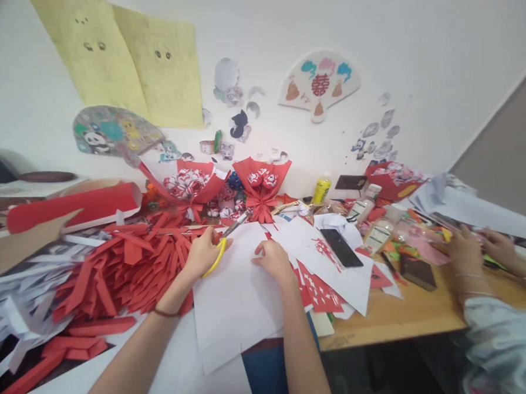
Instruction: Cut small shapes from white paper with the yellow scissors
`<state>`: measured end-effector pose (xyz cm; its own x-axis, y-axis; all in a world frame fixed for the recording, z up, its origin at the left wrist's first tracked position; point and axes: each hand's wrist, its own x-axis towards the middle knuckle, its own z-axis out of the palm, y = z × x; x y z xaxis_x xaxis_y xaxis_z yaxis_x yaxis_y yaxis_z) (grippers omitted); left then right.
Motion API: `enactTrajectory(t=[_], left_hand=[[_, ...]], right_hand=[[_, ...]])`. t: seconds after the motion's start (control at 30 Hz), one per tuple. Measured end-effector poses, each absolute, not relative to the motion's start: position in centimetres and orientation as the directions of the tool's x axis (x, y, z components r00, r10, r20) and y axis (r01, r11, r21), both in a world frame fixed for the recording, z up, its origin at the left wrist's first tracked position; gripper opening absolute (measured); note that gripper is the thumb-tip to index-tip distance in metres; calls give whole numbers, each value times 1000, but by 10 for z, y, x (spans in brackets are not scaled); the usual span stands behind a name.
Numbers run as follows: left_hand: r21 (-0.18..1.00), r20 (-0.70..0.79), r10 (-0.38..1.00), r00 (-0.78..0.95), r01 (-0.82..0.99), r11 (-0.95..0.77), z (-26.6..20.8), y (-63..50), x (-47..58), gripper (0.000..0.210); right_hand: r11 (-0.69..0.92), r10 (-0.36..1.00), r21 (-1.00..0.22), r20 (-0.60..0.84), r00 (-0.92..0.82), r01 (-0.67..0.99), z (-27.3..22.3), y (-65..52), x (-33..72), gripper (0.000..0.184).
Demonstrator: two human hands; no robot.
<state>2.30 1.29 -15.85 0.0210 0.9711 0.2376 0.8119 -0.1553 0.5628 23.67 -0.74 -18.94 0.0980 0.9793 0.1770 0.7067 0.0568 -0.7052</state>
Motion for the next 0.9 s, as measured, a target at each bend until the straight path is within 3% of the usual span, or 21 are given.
enactTrajectory(t=[0.13, 0.3, 0.47, 0.6, 0.73, 0.9], left_hand=[[528, 276, 961, 21, 832, -170, -155, 7, 26, 33], [491, 364, 929, 71, 832, -256, -152, -2, 32, 32], [498, 438, 894, 89, 804, -324, -152, -6, 37, 32], [606, 412, 904, 115, 706, -366, -155, -3, 37, 33], [714, 390, 906, 167, 566, -412, -158, -1, 38, 35], [743, 382, 903, 196, 516, -426, -160, -1, 40, 38]], right_hand=[[134, 953, -821, 260, 153, 555, -184, 0, 230, 18], [262, 930, -937, 308, 198, 230, -170, 3, 219, 48], [330, 927, -944, 323, 192, -6, -163, -4, 215, 52], [370, 923, -908, 333, 194, -199, -161, -7, 215, 43], [367, 917, -905, 312, 249, -217, -157, -8, 215, 42], [373, 916, -903, 321, 242, -214, -153, -11, 215, 38]])
